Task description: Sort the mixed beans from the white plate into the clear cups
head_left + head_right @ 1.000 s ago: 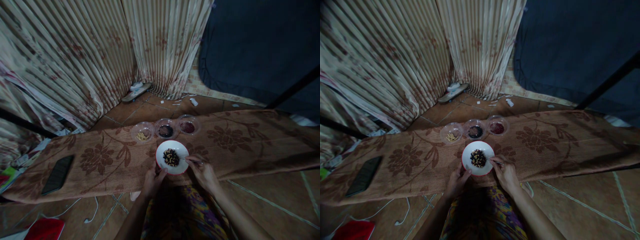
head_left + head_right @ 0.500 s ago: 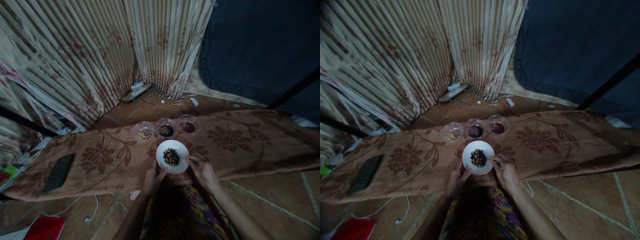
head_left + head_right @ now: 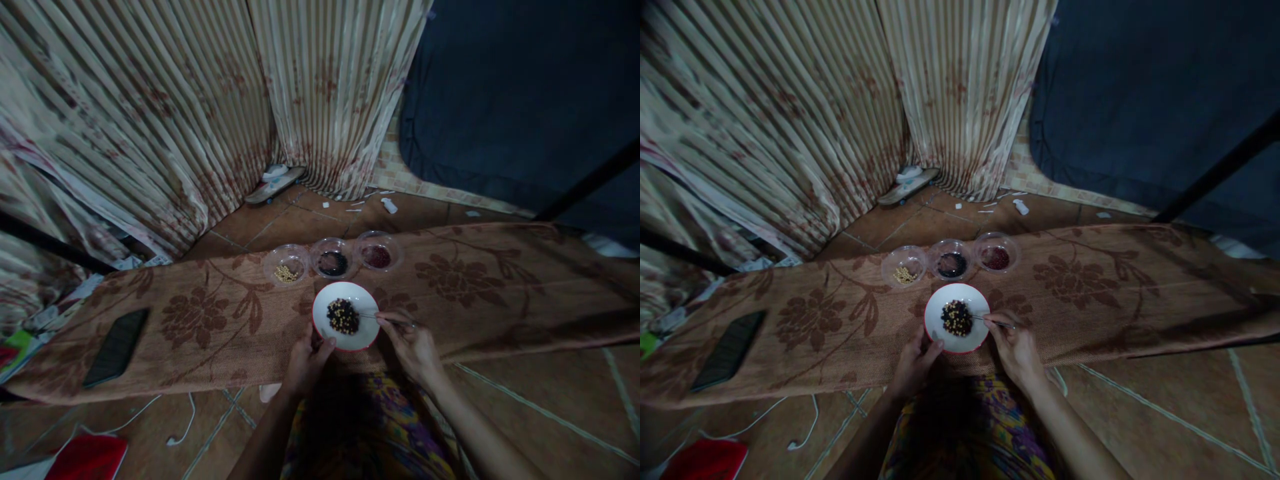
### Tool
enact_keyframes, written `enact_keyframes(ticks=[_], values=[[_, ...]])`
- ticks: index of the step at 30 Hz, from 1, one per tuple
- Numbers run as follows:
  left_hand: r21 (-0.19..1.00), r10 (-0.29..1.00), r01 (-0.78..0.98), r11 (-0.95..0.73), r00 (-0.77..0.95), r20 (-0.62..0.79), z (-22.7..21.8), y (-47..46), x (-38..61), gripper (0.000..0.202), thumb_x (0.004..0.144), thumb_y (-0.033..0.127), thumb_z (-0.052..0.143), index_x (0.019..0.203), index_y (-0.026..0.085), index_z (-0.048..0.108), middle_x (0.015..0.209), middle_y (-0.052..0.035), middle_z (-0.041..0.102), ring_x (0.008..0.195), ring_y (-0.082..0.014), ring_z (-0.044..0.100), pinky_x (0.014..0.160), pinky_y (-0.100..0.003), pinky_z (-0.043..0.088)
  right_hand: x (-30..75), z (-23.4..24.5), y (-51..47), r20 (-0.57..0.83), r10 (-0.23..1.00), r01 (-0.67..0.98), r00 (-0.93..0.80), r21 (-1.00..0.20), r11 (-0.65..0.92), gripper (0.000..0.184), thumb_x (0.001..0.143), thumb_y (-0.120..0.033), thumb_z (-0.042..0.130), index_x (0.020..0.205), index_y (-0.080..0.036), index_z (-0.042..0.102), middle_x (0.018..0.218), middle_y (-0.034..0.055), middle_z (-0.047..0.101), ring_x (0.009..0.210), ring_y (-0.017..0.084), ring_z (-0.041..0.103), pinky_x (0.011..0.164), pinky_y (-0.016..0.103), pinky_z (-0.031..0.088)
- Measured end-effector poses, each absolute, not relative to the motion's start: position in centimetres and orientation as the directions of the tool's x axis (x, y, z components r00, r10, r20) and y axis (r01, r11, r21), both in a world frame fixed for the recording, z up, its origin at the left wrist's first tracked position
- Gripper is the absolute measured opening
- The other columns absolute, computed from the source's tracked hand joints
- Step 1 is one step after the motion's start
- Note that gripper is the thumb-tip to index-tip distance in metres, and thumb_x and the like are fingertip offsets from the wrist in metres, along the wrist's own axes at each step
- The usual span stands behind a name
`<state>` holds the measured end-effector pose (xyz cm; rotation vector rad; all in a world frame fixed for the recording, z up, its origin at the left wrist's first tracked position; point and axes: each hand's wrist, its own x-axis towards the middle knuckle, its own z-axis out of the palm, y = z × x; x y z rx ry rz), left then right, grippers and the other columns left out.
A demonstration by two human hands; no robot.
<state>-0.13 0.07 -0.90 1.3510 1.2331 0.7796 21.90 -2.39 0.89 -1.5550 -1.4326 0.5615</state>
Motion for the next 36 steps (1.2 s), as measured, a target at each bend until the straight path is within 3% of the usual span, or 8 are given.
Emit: enact_keyframes(ticks=[6, 13, 16, 21, 24, 29, 36], values=[[0.979, 0.948, 0.144, 0.144, 0.262, -0.178, -0.8, 0.1, 0.0, 0.048, 0.081, 0.036, 0.062, 0.125, 0.019, 0.052, 0.112, -0.0039, 0.071, 0.105, -0.0226, 0.065, 0.096, -0.033, 0.049, 23.1, 1.5, -1.4, 0.281, 0.91, 0.509, 0.305, -0.856, 0.094, 0.027, 0.085, -0.044, 0.057, 0.087, -0.021, 0.072, 0.091, 0.0071, 0.07, 0.086, 0.021, 0.066, 0.073, 0.032, 0.053], [0.983, 0.954, 0.106, 0.151, 0.245, -0.173, -0.3, -0.1, 0.1, 0.047, 0.082, 0.035, 0.061, 0.125, 0.018, 0.053, 0.112, -0.0053, 0.072, 0.106, -0.0244, 0.065, 0.096, -0.035, 0.049, 26.7, 4.8, 4.3, 0.507, 0.736, 0.559, 0.448, -0.802, 0.211, 0.023, 0.084, -0.038, 0.059, 0.084, -0.019, 0.071, 0.088, 0.0076, 0.07, 0.084, 0.02, 0.065, 0.075, 0.032, 0.051], [0.982, 0.951, 0.118, 0.145, 0.259, -0.172, -0.3, -0.1, 0.0, 0.045, 0.082, 0.035, 0.061, 0.123, 0.019, 0.054, 0.111, -0.0049, 0.072, 0.104, -0.0245, 0.066, 0.094, -0.035, 0.05, 27.8, 5.0, 6.1, 0.523, 0.712, 0.553, 0.468, -0.802, 0.226, 0.023, 0.083, -0.037, 0.058, 0.084, -0.017, 0.071, 0.088, 0.0089, 0.071, 0.083, 0.021, 0.065, 0.077, 0.034, 0.05], [0.983, 0.941, 0.093, 0.158, 0.287, -0.178, -0.9, 0.0, -0.1, 0.05, 0.082, 0.035, 0.062, 0.128, 0.019, 0.051, 0.116, -0.005, 0.07, 0.106, -0.0235, 0.065, 0.096, -0.033, 0.048, 26.6, 2.9, 4.8, 0.492, 0.729, 0.534, 0.475, -0.82, 0.206, 0.024, 0.083, -0.038, 0.059, 0.083, -0.017, 0.07, 0.087, 0.0086, 0.07, 0.084, 0.021, 0.064, 0.078, 0.035, 0.05], [0.987, 0.943, 0.068, 0.147, 0.291, -0.161, -1.4, 0.0, -0.1, 0.053, 0.083, 0.034, 0.061, 0.132, 0.018, 0.047, 0.119, -0.0051, 0.068, 0.109, -0.0224, 0.064, 0.098, -0.033, 0.048, 24.9, 1.6, 2.2, 0.389, 0.813, 0.493, 0.433, -0.858, 0.148, 0.023, 0.083, -0.039, 0.06, 0.084, -0.018, 0.071, 0.09, 0.0088, 0.07, 0.087, 0.021, 0.064, 0.077, 0.035, 0.05], [0.967, 0.94, 0.215, 0.137, 0.28, -0.195, -1.4, 0.1, -0.4, 0.051, 0.083, 0.037, 0.061, 0.129, 0.018, 0.05, 0.109, -0.0049, 0.072, 0.098, -0.0226, 0.067, 0.09, -0.034, 0.051, 23.3, 0.0, -1.4, 0.228, 0.939, 0.466, 0.257, -0.881, 0.086, 0.026, 0.083, -0.043, 0.06, 0.089, -0.02, 0.072, 0.093, 0.0081, 0.07, 0.087, 0.021, 0.065, 0.076, 0.033, 0.051], [0.977, 0.942, 0.158, 0.143, 0.281, -0.183, -1.0, 0.0, -0.2, 0.055, 0.082, 0.035, 0.063, 0.132, 0.019, 0.047, 0.111, -0.0036, 0.071, 0.1, -0.0216, 0.067, 0.092, -0.033, 0.051, 23.3, -0.2, -2.7, 0.2, 0.96, 0.508, 0.194, -0.858, 0.076, 0.029, 0.085, -0.044, 0.057, 0.095, -0.02, 0.072, 0.097, 0.0094, 0.069, 0.09, 0.022, 0.064, 0.076, 0.034, 0.052]])
